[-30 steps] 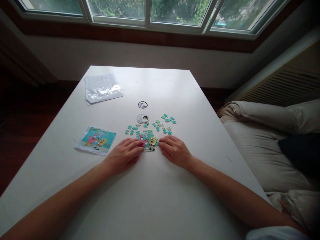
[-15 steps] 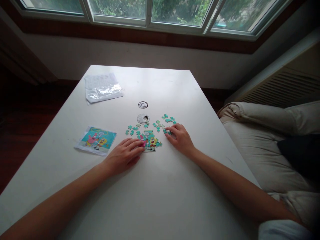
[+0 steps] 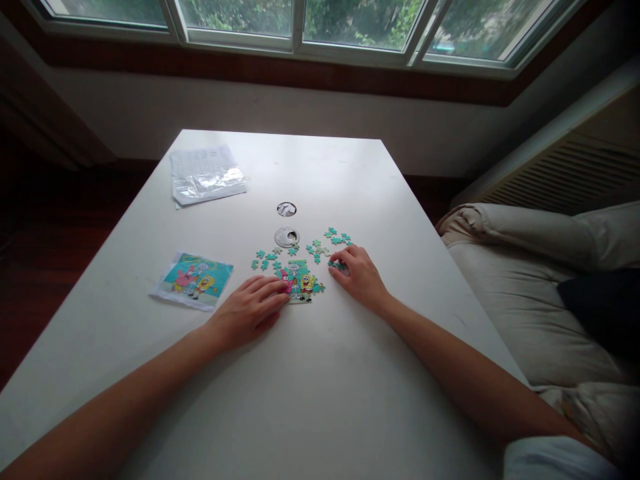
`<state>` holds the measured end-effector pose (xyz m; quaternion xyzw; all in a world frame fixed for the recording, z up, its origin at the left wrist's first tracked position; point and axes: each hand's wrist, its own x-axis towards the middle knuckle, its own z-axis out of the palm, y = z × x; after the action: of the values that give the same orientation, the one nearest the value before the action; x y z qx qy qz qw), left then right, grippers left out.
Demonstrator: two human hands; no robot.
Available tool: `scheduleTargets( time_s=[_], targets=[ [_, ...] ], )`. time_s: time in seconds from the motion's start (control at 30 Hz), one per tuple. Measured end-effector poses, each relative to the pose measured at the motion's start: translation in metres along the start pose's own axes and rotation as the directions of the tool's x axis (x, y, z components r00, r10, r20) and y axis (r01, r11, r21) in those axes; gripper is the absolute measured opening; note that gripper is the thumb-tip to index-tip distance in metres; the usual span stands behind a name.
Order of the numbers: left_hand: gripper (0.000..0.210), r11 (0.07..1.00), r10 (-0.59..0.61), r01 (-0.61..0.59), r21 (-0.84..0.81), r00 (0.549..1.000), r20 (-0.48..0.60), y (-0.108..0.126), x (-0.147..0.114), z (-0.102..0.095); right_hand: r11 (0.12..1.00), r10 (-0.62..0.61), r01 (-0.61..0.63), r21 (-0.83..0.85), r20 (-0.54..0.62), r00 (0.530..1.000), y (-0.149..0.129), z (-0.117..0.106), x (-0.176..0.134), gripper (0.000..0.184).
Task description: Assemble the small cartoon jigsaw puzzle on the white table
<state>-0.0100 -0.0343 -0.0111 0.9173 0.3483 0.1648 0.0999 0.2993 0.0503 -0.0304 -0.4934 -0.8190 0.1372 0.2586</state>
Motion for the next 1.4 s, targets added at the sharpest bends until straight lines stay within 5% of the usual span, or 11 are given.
scheduleTargets(
  time_s=[0.23,0.8,1.4],
  targets=[
    [0.035,1.000,0.001,-0.001,0.018,1.000,0.010,0.001,0.000,0.000,1.000,0.009,-0.010,0.022,0.062,0.998,-0.004,-0.005,-0.003,0.008],
    [0.034,1.000,-0.001,0.000,0.031,0.999,0.032,0.001,0.000,0.000,0.999,0.029,-0.029,-0.040,-0.003,1.000,-0.006,-0.005,-0.004,0.022],
    [0.035,1.000,-0.005,0.005,0.018,1.000,0.016,0.001,0.000,0.000,0.987,0.046,-0.051,-0.153,-0.030,0.998,-0.012,0.000,0.000,0.011]
  ],
)
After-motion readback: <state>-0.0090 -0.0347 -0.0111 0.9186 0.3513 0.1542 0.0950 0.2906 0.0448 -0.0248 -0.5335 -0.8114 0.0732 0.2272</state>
